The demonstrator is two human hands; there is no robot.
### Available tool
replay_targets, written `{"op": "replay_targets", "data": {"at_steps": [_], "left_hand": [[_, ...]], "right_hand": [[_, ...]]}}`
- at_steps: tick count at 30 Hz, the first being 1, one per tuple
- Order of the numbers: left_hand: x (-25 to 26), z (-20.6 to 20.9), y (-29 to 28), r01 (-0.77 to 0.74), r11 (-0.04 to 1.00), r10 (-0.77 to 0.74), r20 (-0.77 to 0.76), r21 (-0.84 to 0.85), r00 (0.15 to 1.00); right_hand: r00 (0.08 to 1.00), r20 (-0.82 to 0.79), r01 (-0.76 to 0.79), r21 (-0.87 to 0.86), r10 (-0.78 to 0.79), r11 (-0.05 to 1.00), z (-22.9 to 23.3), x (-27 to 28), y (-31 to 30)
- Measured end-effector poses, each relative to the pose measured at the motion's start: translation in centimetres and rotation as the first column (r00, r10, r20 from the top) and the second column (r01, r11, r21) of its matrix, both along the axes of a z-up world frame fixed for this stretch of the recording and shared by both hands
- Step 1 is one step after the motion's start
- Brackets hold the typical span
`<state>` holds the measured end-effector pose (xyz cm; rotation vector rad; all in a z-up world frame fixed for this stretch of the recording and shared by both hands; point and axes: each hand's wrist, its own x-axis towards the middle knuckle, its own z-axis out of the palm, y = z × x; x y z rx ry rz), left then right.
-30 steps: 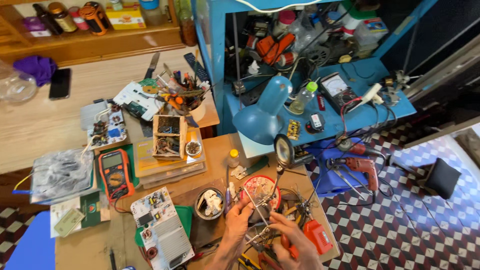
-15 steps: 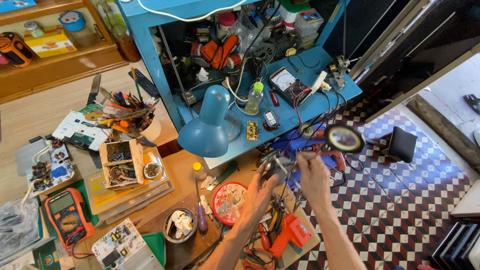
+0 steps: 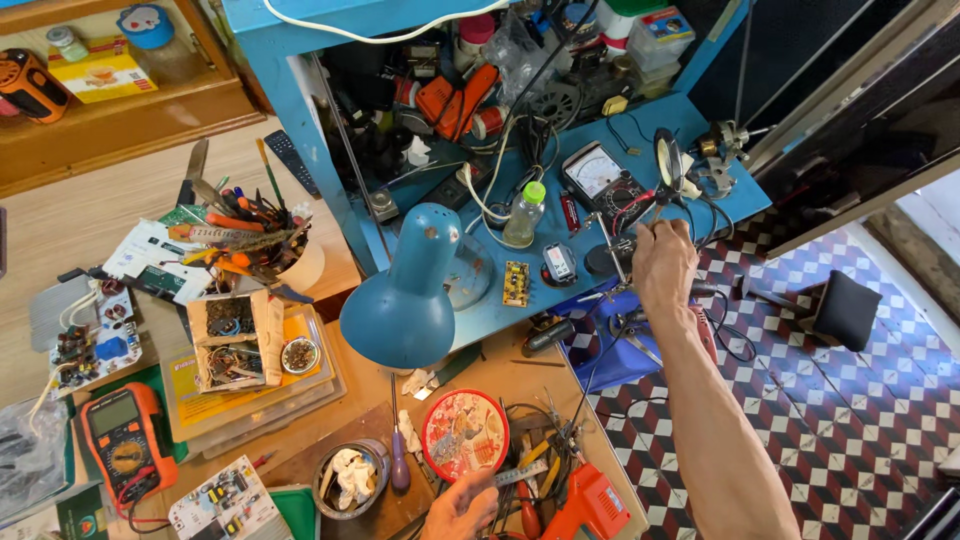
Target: The person handles a power supply unit, flips it over, and uses a multimeter to test components. They then use a power drill to remove screws from the unit's casing. The person continues to manipulate the unit and tools on a cluttered workbench.
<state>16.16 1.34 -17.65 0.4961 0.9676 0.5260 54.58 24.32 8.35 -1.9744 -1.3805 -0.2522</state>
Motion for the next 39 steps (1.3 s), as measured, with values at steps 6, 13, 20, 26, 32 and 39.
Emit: {"op": "replay_targets", "data": {"at_steps": [6,13,20,26,32,39], "left_hand": [[-0.3,-4.2,-0.3,0.134,0.988,-0.145,-0.159,-0.079,0.977],[-0.1,-4.6,-0.8,0.001,0.995,-0.023,-0.213,-0.103,0.977],[-0.2,-4.6,0.6,-0.08,0.99,0.05,-0.239,-0.117,0.97],[0.5,-5.2,1.8,-0.129,0.986,0.097,-0.261,-0.108,0.96],[0.8,-4.2,1.0,-0.116,0.99,0.093,-0.248,-0.079,0.964],[0.1,4.9,-1.6,-0.039,0.99,0.07,-0.232,0.139,0.97]], "right_hand": [[0.997,0.064,-0.04,-0.012,0.041,0.999,1.2,0.9,4.1],[0.995,-0.014,-0.099,-0.074,0.098,0.992,0.6,0.5,3.1],[0.999,0.014,-0.031,0.108,0.029,0.994,-4.0,1.6,3.2],[1.0,-0.016,0.025,0.199,-0.023,0.98,-4.5,4.3,7.9],[0.999,0.02,0.022,0.181,-0.026,0.983,-6.6,3.3,8.6],[0.981,0.176,-0.114,0.164,0.085,0.98,-9.1,4.7,10.0]]}}
